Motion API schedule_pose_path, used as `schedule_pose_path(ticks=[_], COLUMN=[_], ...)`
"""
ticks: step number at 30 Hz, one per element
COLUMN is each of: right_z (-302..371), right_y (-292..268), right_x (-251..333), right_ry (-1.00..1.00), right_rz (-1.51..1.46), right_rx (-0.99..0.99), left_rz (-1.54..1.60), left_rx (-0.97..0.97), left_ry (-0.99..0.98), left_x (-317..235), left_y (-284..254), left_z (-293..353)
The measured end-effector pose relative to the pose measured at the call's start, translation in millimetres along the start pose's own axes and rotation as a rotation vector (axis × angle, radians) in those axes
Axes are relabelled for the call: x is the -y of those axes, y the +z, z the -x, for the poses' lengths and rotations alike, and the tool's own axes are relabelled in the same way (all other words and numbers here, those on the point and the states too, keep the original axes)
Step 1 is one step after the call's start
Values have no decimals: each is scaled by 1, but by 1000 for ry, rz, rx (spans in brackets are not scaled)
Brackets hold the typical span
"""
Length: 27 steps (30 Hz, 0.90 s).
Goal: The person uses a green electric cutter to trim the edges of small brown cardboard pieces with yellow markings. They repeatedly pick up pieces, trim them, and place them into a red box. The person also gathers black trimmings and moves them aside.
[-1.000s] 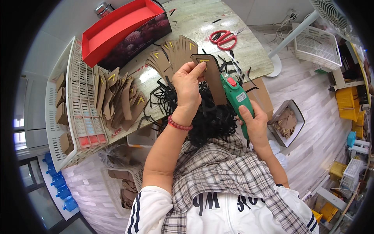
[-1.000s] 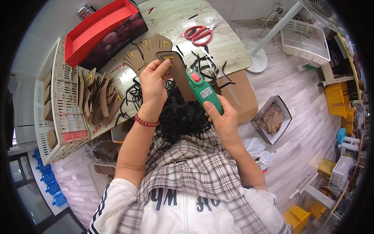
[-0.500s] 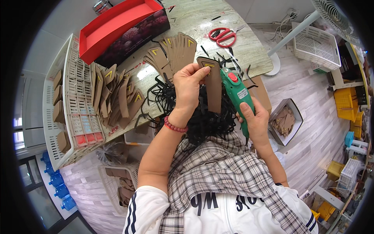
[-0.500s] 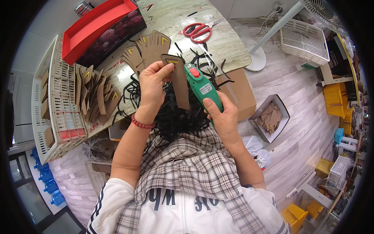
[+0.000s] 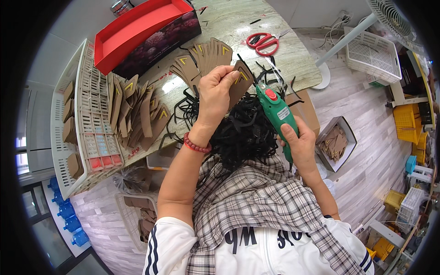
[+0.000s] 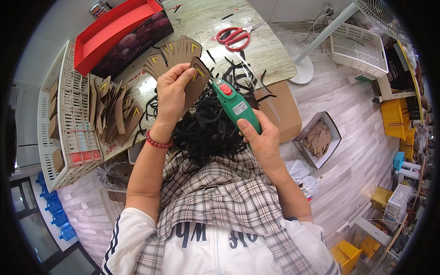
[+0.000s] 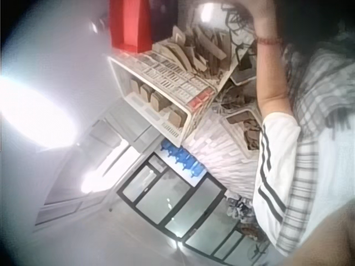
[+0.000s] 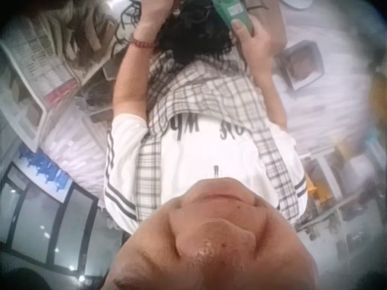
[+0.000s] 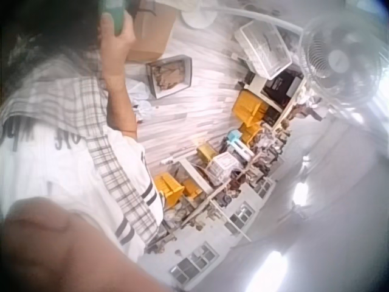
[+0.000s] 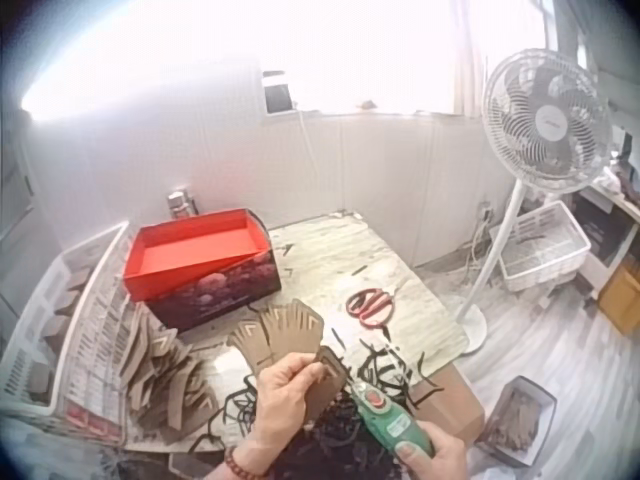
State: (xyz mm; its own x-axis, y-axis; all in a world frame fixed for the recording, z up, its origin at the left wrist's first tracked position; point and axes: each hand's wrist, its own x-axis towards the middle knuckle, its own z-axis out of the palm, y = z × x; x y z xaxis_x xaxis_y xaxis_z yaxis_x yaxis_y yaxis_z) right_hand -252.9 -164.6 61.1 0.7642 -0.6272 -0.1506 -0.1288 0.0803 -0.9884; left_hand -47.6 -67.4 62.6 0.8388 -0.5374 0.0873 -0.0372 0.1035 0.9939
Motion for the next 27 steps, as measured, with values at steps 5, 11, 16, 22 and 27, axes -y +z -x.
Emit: schedule_pose_path(ticks=[5, 11, 16, 22, 27], right_z=[0, -3, -4, -4, -5], right_y=[0, -2, -3, -8, -11], right_x=[1, 1, 4, 6, 3], right_ry=[-11, -29, -33, -27, 6], right_rz=[-3, -7, -17, -43, -82], right_rx=[-3, -4, -3, 11, 9], left_rz=[-70, -136, -222, -392, -509], left_rx=[91, 197, 285, 439, 353], left_ry=[28, 28, 59, 103, 264], left_x=[-2, -4, 0, -14, -26], left_y=[-3, -4, -8, -14, -20], left_z=[0, 1, -1, -15, -35])
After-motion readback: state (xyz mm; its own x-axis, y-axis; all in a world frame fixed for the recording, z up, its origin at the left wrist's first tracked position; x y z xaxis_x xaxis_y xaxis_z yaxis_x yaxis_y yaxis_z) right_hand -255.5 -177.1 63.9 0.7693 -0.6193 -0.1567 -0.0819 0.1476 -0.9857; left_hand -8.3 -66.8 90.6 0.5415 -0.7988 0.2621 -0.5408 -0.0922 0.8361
